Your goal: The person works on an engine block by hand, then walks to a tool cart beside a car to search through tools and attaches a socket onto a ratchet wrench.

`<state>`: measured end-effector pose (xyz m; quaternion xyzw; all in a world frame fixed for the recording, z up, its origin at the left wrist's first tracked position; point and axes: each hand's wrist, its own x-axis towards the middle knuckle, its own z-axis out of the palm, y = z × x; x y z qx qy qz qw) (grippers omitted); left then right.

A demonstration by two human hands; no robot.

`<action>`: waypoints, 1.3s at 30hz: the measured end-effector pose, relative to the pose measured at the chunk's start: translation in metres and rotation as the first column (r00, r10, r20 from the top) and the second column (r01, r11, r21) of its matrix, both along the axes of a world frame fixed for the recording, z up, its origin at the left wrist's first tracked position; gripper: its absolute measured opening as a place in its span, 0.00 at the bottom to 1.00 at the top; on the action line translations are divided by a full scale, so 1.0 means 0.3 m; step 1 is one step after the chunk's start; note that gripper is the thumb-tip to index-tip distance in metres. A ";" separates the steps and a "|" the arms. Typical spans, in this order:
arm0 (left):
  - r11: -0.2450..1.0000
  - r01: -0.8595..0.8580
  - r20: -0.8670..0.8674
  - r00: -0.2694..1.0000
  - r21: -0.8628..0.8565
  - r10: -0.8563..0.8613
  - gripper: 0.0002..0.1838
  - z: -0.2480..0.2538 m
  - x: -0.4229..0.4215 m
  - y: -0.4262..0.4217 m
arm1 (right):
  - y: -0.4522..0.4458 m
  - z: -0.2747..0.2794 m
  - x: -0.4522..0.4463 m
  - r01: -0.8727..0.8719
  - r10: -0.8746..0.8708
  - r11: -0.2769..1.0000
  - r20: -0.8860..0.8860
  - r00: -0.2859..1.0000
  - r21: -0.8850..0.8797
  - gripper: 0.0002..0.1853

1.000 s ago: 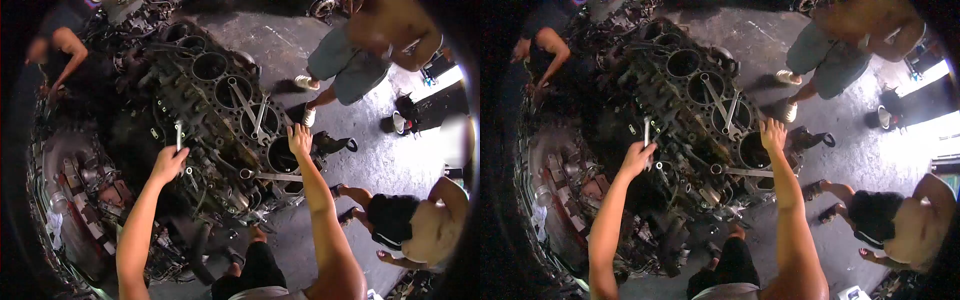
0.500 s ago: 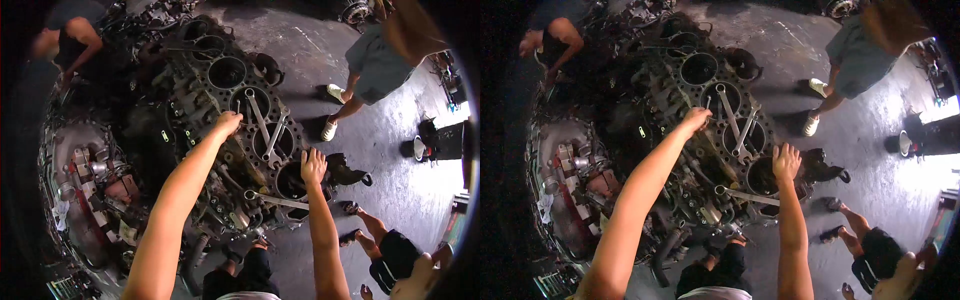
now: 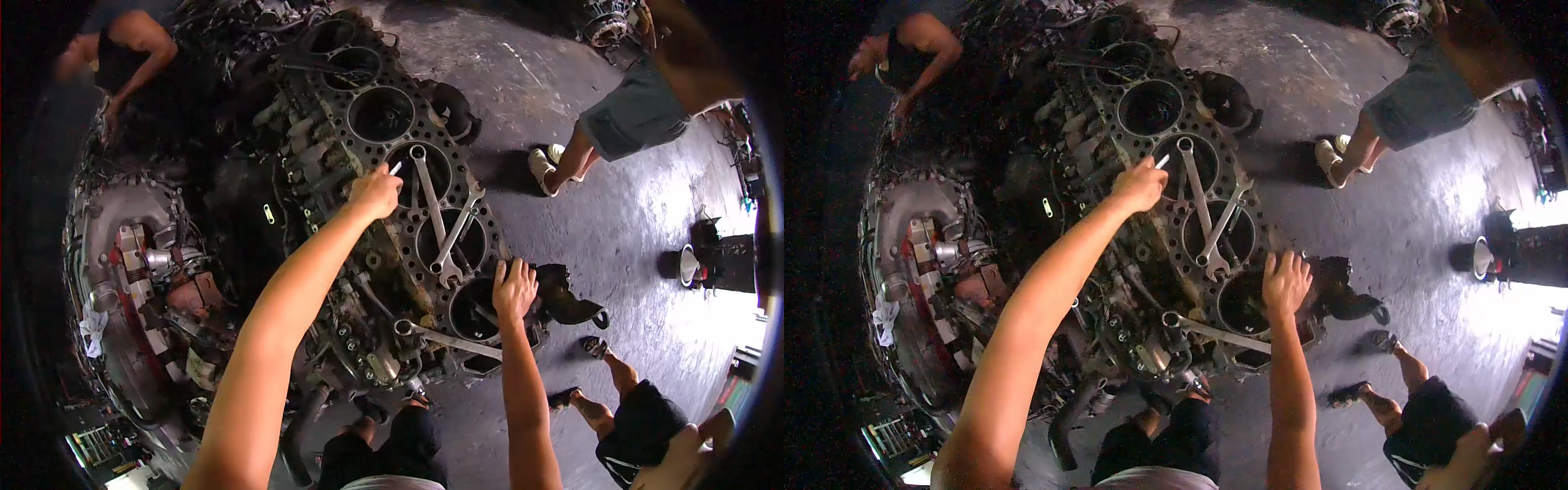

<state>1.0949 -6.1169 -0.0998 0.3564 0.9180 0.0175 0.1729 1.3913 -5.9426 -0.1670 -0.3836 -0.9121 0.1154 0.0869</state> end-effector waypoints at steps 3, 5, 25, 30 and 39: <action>0.997 0.029 -0.052 0.998 -0.075 -0.033 0.13 0.054 0.024 0.066 | -0.005 0.007 -0.004 0.005 -0.004 1.000 -0.032 0.999 0.016 0.19; 0.975 0.034 -0.002 0.999 -0.218 -0.035 0.15 0.026 0.010 0.111 | -0.004 0.001 -0.006 0.002 -0.001 0.999 -0.044 0.999 0.037 0.18; 0.775 -0.083 0.112 0.994 0.627 0.015 0.12 0.150 0.033 -0.092 | 0.003 0.004 0.005 -0.008 0.014 0.997 -0.073 0.997 0.076 0.17; 0.579 -0.526 0.613 0.788 0.624 0.055 0.12 0.139 0.047 -0.087 | 0.004 0.009 0.007 -0.011 0.014 0.998 -0.053 0.999 0.056 0.18; 0.559 -0.470 0.300 0.878 0.683 0.373 0.16 0.025 0.059 0.041 | -0.003 -0.003 0.002 0.000 0.001 1.000 -0.033 0.999 0.031 0.19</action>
